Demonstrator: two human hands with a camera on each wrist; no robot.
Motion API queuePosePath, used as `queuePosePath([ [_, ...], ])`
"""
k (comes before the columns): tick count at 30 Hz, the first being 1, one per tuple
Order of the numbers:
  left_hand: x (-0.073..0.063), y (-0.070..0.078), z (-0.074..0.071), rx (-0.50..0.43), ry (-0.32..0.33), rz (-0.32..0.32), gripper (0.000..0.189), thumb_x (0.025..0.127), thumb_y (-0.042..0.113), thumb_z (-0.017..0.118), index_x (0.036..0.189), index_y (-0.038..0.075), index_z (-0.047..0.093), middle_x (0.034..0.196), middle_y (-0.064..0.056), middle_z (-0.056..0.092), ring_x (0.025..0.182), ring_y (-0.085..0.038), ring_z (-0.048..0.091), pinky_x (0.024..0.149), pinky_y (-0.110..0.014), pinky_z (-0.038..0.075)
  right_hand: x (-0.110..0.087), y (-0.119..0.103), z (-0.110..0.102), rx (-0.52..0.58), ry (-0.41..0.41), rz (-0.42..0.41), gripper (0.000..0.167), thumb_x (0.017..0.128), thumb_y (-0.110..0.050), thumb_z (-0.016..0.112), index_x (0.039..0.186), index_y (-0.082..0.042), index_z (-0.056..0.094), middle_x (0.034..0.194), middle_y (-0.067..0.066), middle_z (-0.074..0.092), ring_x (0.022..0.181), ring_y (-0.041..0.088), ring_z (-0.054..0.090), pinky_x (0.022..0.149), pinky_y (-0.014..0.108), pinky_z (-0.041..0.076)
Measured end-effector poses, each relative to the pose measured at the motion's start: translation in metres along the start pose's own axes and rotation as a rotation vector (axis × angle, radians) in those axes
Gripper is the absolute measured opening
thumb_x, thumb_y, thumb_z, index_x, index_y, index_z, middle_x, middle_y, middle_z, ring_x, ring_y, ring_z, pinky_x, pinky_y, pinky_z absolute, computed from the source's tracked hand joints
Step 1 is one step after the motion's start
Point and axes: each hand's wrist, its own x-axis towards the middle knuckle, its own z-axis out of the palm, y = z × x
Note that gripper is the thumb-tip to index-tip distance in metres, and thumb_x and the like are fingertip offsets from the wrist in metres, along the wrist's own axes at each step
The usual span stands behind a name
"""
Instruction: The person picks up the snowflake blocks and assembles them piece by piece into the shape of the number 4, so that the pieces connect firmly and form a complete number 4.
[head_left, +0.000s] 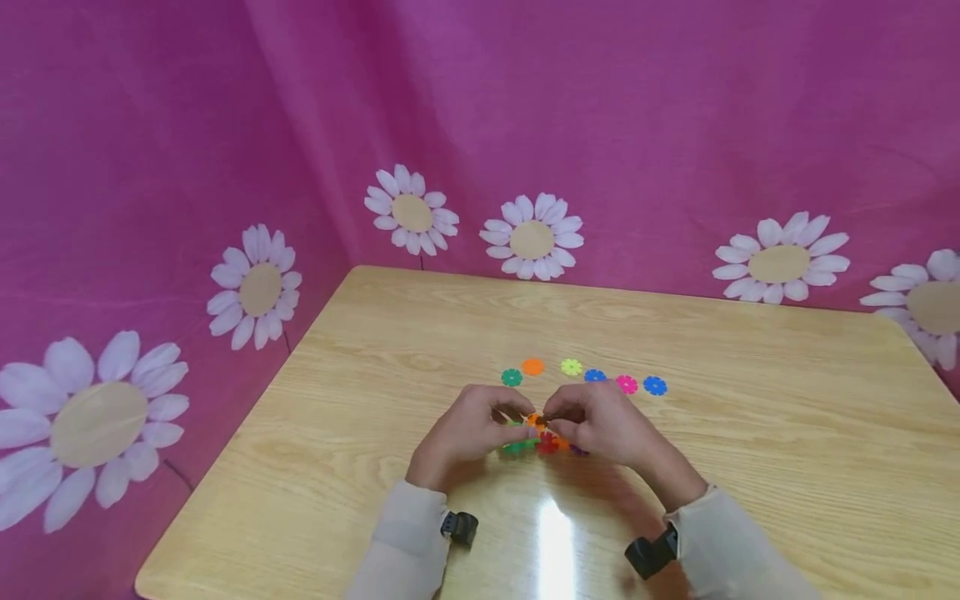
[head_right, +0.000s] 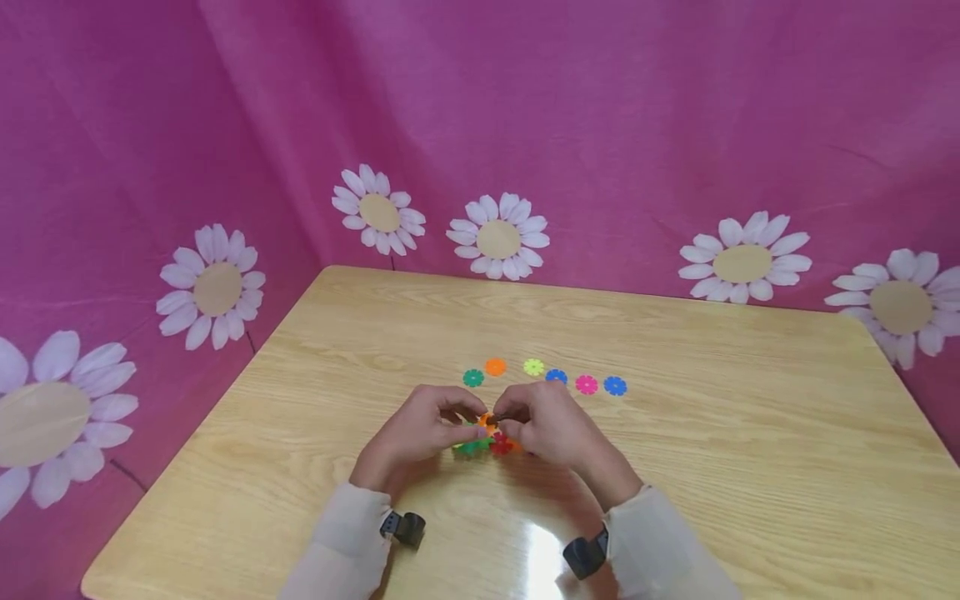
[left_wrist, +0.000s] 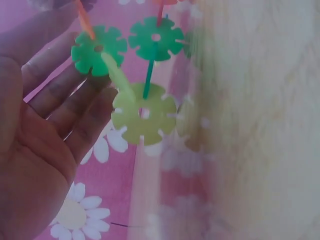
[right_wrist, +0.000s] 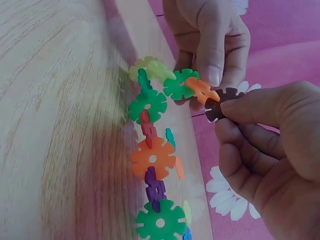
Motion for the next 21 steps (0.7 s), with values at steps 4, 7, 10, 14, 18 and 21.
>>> queuePosePath([
  [4, 0.002, 0.000, 0.002, 0.002, -0.003, 0.022, 0.018, 0.089, 0.022, 0.078, 0.105, 0.013, 0.077, 0.100, 0.013, 0.070, 0.088, -0.006, 0.064, 0.083, -0.030, 0.051, 0.000, 0.000, 0.001, 0.009, 0.015, -0.017, 0.011, 0.087, 0.002, 0.073, 0.094, -0.006, 0.074, 0.083, -0.001, 0.072, 0.068, 0.007, 0.064, 0.063, 0.027, 0.055],
  [7, 0.003, 0.001, 0.003, -0.025, -0.010, 0.034, 0.016, 0.090, 0.021, 0.077, 0.104, 0.013, 0.077, 0.098, 0.012, 0.071, 0.085, -0.006, 0.065, 0.081, -0.029, 0.052, 0.000, 0.001, 0.002, 0.019, 0.024, -0.026, 0.010, 0.087, 0.002, 0.073, 0.093, -0.006, 0.074, 0.082, -0.001, 0.072, 0.069, 0.008, 0.065, 0.063, 0.027, 0.055],
  [10, 0.004, 0.002, 0.004, -0.052, -0.014, 0.034, 0.015, 0.090, 0.019, 0.077, 0.103, 0.012, 0.077, 0.095, 0.012, 0.071, 0.083, -0.006, 0.066, 0.078, -0.028, 0.053, 0.000, 0.001, 0.002, 0.016, 0.033, -0.027, 0.010, 0.087, 0.002, 0.073, 0.093, -0.006, 0.074, 0.082, -0.002, 0.072, 0.071, 0.008, 0.066, 0.064, 0.027, 0.055],
  [14, 0.006, 0.003, 0.005, -0.069, -0.017, 0.036, 0.012, 0.090, 0.017, 0.077, 0.101, 0.012, 0.077, 0.093, 0.011, 0.072, 0.082, -0.006, 0.067, 0.077, -0.027, 0.053, -0.001, 0.001, 0.001, 0.018, 0.040, -0.021, 0.011, 0.087, 0.001, 0.074, 0.093, -0.007, 0.074, 0.083, -0.004, 0.072, 0.072, 0.008, 0.066, 0.064, 0.027, 0.055],
  [18, 0.007, 0.004, 0.006, -0.060, -0.011, 0.060, 0.009, 0.091, 0.015, 0.076, 0.099, 0.012, 0.077, 0.093, 0.010, 0.072, 0.083, -0.006, 0.066, 0.078, -0.027, 0.053, -0.001, 0.002, -0.002, 0.033, 0.023, -0.013, 0.010, 0.088, -0.001, 0.074, 0.095, -0.008, 0.073, 0.084, -0.003, 0.072, 0.073, 0.009, 0.066, 0.065, 0.028, 0.056],
  [21, 0.008, 0.004, 0.006, -0.052, -0.007, 0.073, 0.006, 0.092, 0.015, 0.075, 0.097, 0.013, 0.077, 0.093, 0.010, 0.071, 0.083, -0.006, 0.065, 0.078, -0.027, 0.053, -0.003, 0.005, -0.010, 0.058, 0.013, 0.008, 0.008, 0.089, -0.006, 0.074, 0.096, -0.009, 0.074, 0.086, -0.003, 0.071, 0.074, 0.011, 0.066, 0.064, 0.029, 0.055],
])
